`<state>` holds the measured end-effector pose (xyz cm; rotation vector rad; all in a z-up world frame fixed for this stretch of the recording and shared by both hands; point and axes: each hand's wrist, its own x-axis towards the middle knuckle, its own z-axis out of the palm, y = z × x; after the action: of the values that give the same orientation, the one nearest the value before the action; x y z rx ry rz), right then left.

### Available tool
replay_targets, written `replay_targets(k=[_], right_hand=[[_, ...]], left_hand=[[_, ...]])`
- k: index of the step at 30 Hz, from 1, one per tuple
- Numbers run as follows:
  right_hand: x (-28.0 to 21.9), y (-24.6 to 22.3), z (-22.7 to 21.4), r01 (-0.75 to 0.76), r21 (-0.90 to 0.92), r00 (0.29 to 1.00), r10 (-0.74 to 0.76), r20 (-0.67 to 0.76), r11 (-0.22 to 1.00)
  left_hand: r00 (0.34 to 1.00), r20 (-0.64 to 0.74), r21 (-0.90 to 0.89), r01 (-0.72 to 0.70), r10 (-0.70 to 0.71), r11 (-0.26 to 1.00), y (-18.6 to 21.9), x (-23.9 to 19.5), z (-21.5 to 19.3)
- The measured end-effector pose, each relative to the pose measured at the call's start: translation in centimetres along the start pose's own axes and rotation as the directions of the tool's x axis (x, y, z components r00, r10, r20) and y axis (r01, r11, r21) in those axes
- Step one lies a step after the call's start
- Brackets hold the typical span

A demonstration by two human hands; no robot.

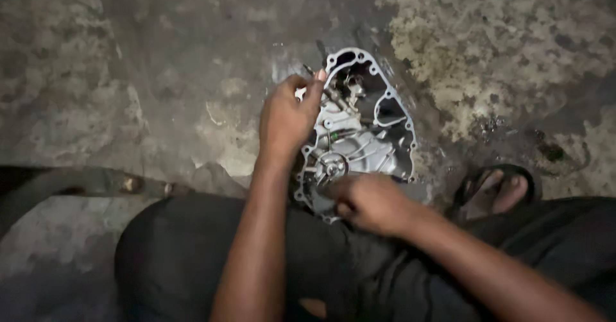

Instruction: The person scrubs the interior surfaces of a disassembled engine casing using a wire brush. They hold the casing steady with one hand while vigorously brushing the internal gears and chambers with the other hand to remove grime.

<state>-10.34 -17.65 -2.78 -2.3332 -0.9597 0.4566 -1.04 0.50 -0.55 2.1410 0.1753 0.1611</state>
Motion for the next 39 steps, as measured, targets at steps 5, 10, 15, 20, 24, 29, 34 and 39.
replay_targets(k=[5,10,15,20,24,29,34,39], right_hand=[[0.0,-0.6,0.5,-0.127,-0.156,0.971,0.155,0.183,0.98],[-0.3,0.0,0.2,-0.008,-0.052,1.0,0.008,-0.009,0.999],[-0.7,-0.7,0.9,-0.127,-0.13,0.98,0.145,0.134,0.983],[-0.8,-0.8,1.4,-0.082,-0.104,0.997,0.083,0.006,0.991],[-1.0,-1.1,2.0,-0.188,-0.112,0.982,0.184,-0.037,0.976],[-1.1,-1.3,2.1,-0.089,-0.044,0.99,0.084,-0.117,0.995],[-0.7,-2.0,2.5,-0.195,-0.064,0.977,0.189,-0.096,0.979],[-1.1,-1.1,3.9,-0.497,0.029,0.865,0.498,-0.07,0.867]], left_hand=[[0.998,0.035,0.052,0.049,-0.051,0.997,-0.4,-0.1,-0.1],[0.995,0.047,0.019,0.092,-0.093,0.996,0.5,0.1,0.2],[0.995,0.047,0.021,0.09,-0.091,0.996,0.7,0.1,0.0],[0.997,0.044,0.02,0.059,-0.06,0.998,0.0,0.3,0.2],[0.998,0.033,-0.005,0.048,-0.048,0.999,0.0,0.2,0.1],[0.994,0.054,0.019,0.098,-0.098,0.995,0.4,0.3,-0.2],[0.997,0.035,0.002,0.074,-0.074,0.997,0.3,0.1,-0.3],[0.996,0.056,-0.012,0.069,-0.069,0.998,0.0,0.2,0.0]])
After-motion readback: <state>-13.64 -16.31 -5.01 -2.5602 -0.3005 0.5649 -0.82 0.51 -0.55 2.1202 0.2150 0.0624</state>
